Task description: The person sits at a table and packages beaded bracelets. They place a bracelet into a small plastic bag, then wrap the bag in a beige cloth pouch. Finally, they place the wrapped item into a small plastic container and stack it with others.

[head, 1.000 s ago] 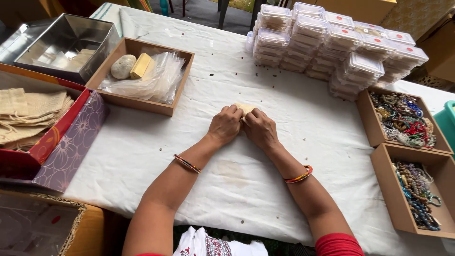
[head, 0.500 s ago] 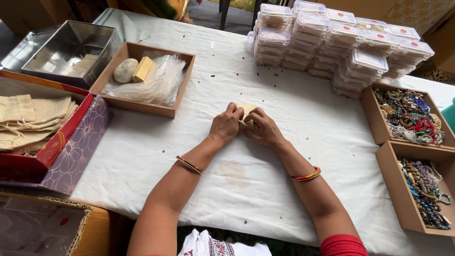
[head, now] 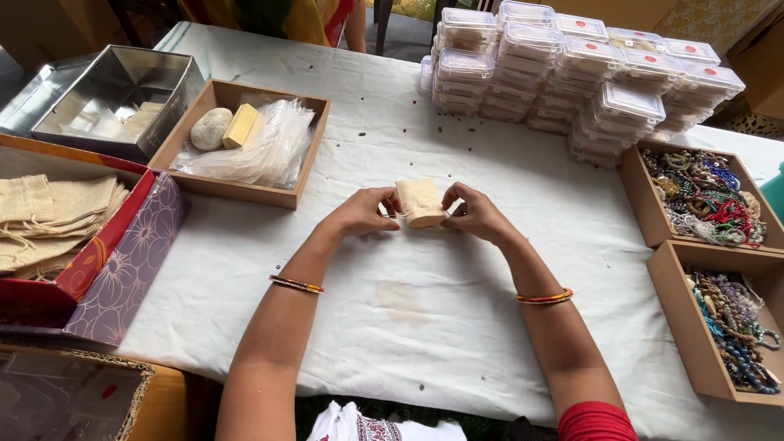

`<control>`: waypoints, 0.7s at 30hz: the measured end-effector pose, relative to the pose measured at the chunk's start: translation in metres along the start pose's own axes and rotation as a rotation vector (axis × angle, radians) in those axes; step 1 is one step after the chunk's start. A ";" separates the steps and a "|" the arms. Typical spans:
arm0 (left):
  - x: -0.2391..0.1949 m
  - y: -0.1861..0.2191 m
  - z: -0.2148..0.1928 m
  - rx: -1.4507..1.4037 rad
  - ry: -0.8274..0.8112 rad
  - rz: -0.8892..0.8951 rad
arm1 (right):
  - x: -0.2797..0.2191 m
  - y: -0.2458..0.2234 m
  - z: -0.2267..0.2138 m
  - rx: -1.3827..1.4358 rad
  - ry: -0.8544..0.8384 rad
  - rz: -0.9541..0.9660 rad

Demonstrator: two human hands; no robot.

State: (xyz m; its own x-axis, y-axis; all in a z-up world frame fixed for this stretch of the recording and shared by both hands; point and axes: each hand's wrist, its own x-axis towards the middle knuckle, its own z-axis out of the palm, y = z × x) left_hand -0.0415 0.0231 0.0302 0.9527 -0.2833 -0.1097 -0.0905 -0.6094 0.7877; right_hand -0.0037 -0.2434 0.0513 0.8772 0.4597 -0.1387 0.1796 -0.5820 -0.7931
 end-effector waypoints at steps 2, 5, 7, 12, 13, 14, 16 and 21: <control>-0.004 0.004 -0.006 0.011 0.014 -0.051 | -0.005 -0.008 -0.012 -0.041 -0.038 0.057; 0.000 -0.003 -0.006 0.020 0.034 -0.082 | -0.004 -0.004 -0.016 -0.334 0.004 0.012; 0.004 -0.003 -0.004 0.018 0.043 -0.057 | 0.004 0.014 -0.006 -0.588 0.087 -0.092; 0.013 -0.008 0.006 0.031 0.098 0.096 | 0.009 0.012 0.039 -0.874 0.504 -1.018; 0.010 -0.002 0.006 0.032 0.100 0.094 | 0.006 0.007 0.043 -0.871 0.504 -1.022; 0.007 0.004 0.007 0.053 0.151 0.126 | 0.003 0.002 0.045 -0.755 0.317 -0.817; 0.009 0.008 0.013 0.075 0.202 0.158 | 0.000 -0.001 0.046 -0.635 0.136 -0.612; 0.014 0.021 0.039 0.097 0.501 0.324 | -0.001 -0.003 0.045 -0.342 0.183 -0.883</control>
State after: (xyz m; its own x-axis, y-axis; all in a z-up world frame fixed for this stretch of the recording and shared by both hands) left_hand -0.0414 -0.0230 0.0217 0.8908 -0.0968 0.4440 -0.4025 -0.6215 0.6721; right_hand -0.0253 -0.2121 0.0265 0.4145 0.7304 0.5429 0.9026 -0.2540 -0.3475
